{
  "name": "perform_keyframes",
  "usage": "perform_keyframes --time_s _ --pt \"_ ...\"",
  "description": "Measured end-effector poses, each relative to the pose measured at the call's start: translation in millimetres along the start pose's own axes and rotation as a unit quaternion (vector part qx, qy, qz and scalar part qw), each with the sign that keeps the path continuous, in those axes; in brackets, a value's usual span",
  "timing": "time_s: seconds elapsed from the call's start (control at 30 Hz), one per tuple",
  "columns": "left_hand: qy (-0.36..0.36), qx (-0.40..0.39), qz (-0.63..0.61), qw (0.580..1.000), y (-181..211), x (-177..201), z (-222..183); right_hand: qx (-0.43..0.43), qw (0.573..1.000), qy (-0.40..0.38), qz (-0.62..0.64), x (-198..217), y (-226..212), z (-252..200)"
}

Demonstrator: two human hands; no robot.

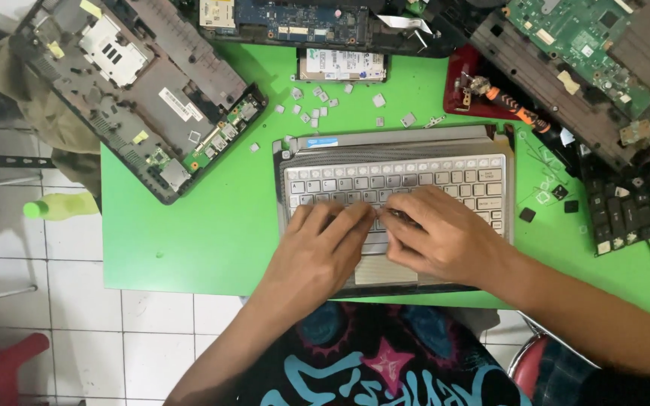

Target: Reassembling a laptop keyboard by manually installing individual keycaps and their underlying hinge mechanisms.

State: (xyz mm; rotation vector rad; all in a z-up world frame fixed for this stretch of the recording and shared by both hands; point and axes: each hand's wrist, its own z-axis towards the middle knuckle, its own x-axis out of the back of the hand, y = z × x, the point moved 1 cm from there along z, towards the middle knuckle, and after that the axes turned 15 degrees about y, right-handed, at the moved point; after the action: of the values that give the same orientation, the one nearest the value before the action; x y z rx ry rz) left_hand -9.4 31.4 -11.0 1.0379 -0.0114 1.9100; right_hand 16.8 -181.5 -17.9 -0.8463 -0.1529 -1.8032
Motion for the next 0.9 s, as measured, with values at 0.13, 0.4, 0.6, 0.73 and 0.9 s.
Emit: perform_keyframes --time_s 0.13,0.4,0.6,0.73,0.9 --pt "0.008 -0.023 0.005 1.0 1 3 7 0.007 1.0 0.001 -0.004 -1 0 -3" --pt "0.035 -0.046 0.029 0.998 4 1 5 0.022 0.999 -0.035 -0.002 -2 4 -4" --pt "-0.152 -0.067 0.239 0.957 37 12 1 0.009 0.994 -0.09 0.061 5 8 3" --pt "-0.154 -0.059 0.254 0.953 47 3 3 -0.085 0.978 -0.087 0.168 15 21 6" --pt "-0.031 0.081 0.117 0.989 46 -11 9 -0.428 0.807 0.097 0.396 17 43 -7"
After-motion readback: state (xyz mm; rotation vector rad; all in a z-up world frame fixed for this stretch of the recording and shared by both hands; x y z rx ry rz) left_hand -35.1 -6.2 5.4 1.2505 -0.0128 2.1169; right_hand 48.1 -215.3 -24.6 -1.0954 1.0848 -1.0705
